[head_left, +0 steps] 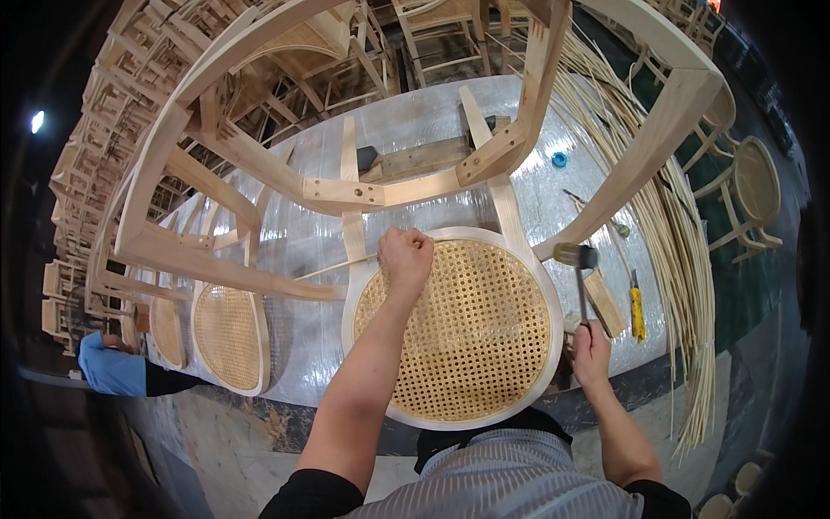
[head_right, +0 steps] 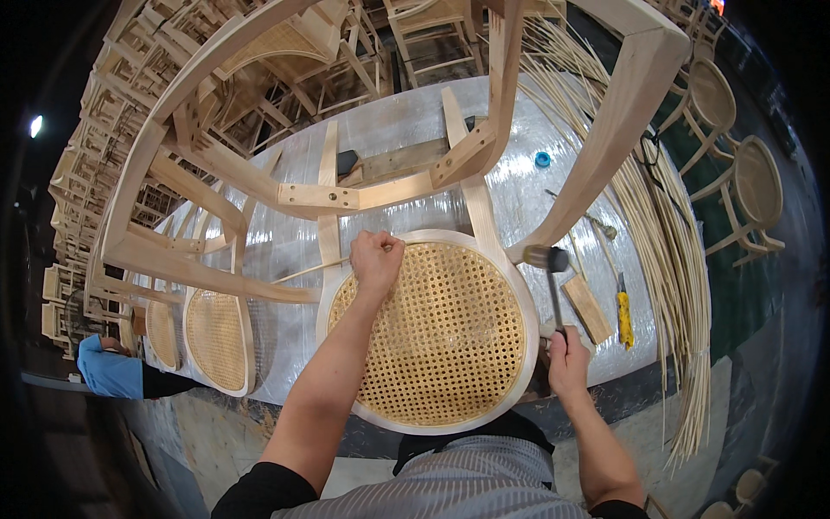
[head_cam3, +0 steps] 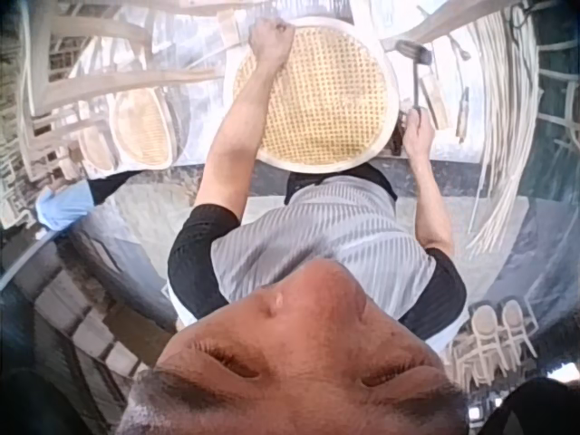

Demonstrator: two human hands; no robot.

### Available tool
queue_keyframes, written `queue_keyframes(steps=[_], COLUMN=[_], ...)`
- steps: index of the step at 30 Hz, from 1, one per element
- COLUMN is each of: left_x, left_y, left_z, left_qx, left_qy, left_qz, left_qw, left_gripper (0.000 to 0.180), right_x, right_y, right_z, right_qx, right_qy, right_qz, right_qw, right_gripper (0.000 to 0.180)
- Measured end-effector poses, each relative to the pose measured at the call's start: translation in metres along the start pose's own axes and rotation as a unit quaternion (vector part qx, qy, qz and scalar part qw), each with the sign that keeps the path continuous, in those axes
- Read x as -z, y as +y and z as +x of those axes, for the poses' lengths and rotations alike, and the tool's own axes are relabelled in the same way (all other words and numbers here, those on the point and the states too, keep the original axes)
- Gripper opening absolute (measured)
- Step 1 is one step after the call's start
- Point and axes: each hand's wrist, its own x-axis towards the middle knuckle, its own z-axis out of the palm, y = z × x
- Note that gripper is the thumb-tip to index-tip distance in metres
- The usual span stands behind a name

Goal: The person weaves thin cane strips into the seat frame of an overturned wooden chair. They use a hammer to tap strips into place, a utility knife to trim excess, and a small block to press the edges flush. The process repeats around the perimeter of the seat.

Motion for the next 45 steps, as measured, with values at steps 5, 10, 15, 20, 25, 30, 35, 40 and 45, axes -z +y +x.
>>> queue_keyframes(steps=[5, 10, 15, 20, 25, 30, 35, 40, 45], left_x=[0.002, -0.001, -0.005, 0.003, 0.001, 0.008, 0.012, 0.016, 0.022], left_y=[-0.002, 0.006, 0.000, -0.005, 0.008, 0.002, 0.016, 0.013, -0.003], left_z=[0.003, 0.008, 0.016, 0.013, 0.016, 0.015, 0.026, 0.033, 0.042], left_qx=[-0.029, -0.038, -0.052, -0.055, -0.039, -0.025, 0.002, -0.020, -0.021], left_qy=[0.014, -0.012, -0.025, -0.024, -0.040, -0.053, -0.143, -0.162, -0.212], left_qz=[0.027, 0.011, 0.063, 0.086, 0.097, 0.105, 0.112, 0.108, 0.045], left_qw=[0.999, 0.999, 0.996, 0.994, 0.994, 0.993, 0.983, 0.981, 0.976], left_gripper=[0.009, 0.009, 0.010, 0.012, 0.014, 0.015, 0.014, 0.018, 0.020], right_x=[-0.004, -0.008, -0.007, 0.015, 0.084, 0.068, 0.084, 0.103, 0.083], right_y=[0.034, 0.059, 0.055, 0.047, 0.074, 0.052, 0.053, 0.052, -0.021], right_z=[-0.015, 0.003, 0.049, 0.066, 0.065, 0.052, 0.059, 0.024, -0.008], right_qx=[-0.070, -0.105, -0.076, -0.106, -0.060, -0.041, -0.122, -0.139, -0.088], right_qy=[0.070, 0.112, 0.021, -0.022, 0.114, -0.031, -0.049, 0.053, -0.043], right_qz=[0.083, 0.075, -0.093, -0.152, -0.267, -0.378, -0.282, -0.113, 0.033], right_qw=[0.992, 0.985, 0.993, 0.983, 0.955, 0.924, 0.950, 0.982, 0.995], right_gripper=[0.025, 0.029, 0.036, 0.032, 0.028, 0.040, 0.048, 0.051, 0.055])
